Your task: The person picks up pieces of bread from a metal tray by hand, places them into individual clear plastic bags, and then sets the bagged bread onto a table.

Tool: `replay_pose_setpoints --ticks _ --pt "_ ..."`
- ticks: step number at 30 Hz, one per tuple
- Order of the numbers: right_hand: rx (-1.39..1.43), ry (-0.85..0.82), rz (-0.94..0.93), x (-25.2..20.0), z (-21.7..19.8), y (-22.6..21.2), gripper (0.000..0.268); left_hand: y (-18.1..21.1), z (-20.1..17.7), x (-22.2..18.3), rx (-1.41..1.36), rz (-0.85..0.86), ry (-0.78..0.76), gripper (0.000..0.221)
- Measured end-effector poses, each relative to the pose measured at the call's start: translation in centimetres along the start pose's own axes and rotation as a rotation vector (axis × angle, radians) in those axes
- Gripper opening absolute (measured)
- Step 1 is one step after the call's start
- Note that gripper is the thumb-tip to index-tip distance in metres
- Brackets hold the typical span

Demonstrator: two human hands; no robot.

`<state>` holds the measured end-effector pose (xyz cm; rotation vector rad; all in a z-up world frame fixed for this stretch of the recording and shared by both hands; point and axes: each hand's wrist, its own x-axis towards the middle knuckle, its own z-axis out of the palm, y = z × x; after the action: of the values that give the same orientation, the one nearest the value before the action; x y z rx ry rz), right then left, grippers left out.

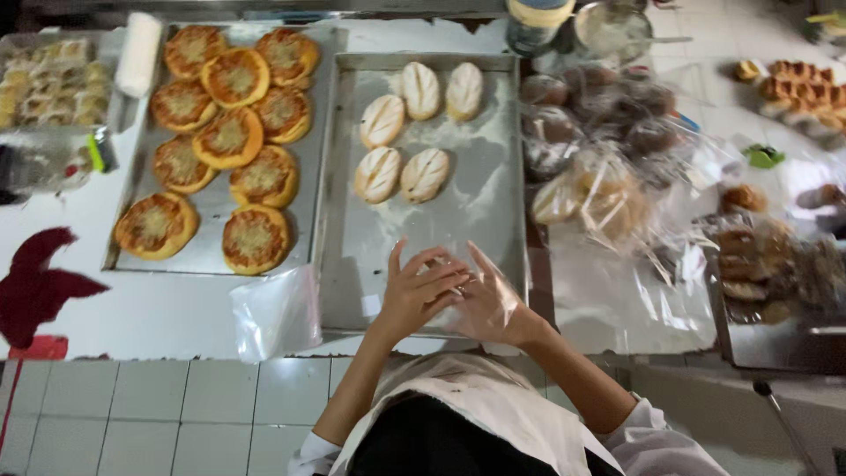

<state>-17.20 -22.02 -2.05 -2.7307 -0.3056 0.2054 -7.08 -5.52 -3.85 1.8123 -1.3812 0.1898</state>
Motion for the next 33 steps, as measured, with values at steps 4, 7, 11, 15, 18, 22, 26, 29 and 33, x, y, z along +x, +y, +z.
replay_pose_setpoints --ticks 4,7,11,15,18,22,26,29,33 --pt "0.216 -0.040 -0.033 1.7 1.5 0.2 0.048 -2.3 0.0 -2.6 0.063 -0.043 0.140 0.020" --pt "0.243 0.358 -0.355 2.7 3.1 2.3 0.048 -3.8 -0.9 -3.9 0.089 -0.159 0.262 0.016" --pt "0.437 0.869 -0.506 7.4 5.5 8.4 0.022 -5.2 -3.5 -5.0 0.158 -0.382 0.405 0.014" --pt "0.365 0.617 0.364 13.2 6.2 17.7 0.070 -6.0 -4.6 -4.7 0.306 -0.351 0.447 0.016" --pt "0.222 0.354 0.475 17.7 6.9 22.8 0.086 -6.2 -4.4 -4.5 0.412 -0.271 0.409 0.018" --pt "0.080 0.168 0.486 20.6 8.2 25.6 0.099 -6.7 -3.5 -4.5 0.473 -0.210 0.430 0.021" --pt "0.056 0.039 0.356 22.1 6.9 27.4 0.120 -7.0 -3.0 -4.8 0.451 -0.224 0.427 0.024" --pt "0.122 0.029 0.310 21.7 6.2 27.9 0.125 -7.0 -2.8 -5.1 0.431 -0.263 0.408 0.024" --pt "0.066 -0.032 0.427 20.4 7.0 27.0 0.118 -7.3 -2.8 -5.2 0.430 -0.296 0.450 0.023"
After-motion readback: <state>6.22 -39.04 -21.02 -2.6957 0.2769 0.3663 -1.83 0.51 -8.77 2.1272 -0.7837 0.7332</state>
